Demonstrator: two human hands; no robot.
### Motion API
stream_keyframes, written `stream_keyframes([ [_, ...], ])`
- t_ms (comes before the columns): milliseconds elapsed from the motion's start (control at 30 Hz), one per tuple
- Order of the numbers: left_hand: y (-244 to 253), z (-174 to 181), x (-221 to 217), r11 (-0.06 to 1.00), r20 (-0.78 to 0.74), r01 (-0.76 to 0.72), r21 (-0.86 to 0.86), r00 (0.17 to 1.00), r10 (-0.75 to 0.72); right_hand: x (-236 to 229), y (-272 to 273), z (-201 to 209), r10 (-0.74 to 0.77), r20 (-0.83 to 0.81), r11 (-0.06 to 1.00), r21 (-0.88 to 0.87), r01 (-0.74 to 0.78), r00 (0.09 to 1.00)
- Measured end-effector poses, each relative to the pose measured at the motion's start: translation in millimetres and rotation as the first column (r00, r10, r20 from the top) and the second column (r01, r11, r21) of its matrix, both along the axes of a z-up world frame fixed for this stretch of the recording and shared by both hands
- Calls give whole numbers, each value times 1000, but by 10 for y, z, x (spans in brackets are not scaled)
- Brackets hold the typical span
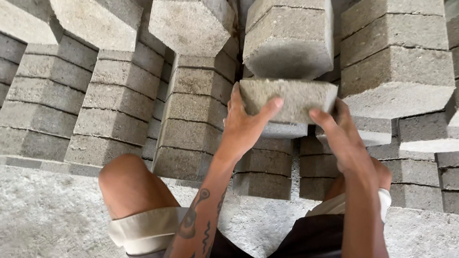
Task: The person stacks hexagonal concrete bricks by picking them up from a pile and placing them onto vertical columns.
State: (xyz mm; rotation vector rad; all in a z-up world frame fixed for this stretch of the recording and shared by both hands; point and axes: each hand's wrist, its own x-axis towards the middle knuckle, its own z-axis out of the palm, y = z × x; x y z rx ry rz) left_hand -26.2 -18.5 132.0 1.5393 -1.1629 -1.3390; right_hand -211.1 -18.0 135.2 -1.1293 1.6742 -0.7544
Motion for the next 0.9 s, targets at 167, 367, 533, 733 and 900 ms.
stream_keyframes([
  [167,72,-534,28,997,41,-12,78,999,8,-237,53,-652,91,172,977,-205,-54,981],
  [367,286,-662,28,964,-86,-86,-251,994,67,-168,439,-783,85,189,934,-356,-13,978],
  [533,682,-571,-89,979,-45,-203,19,978,204,-85,709,-595,-128,27,991,-31,129,991],
  [733,702,-761,-70,919,-20,-166,357,983,185,63,733,-868,-269,256,963,77,258,929],
  [900,459,-1276,-57,902,1,-113,416,992,124,146,520,-1028,-246,269,963,173,205,931],
])
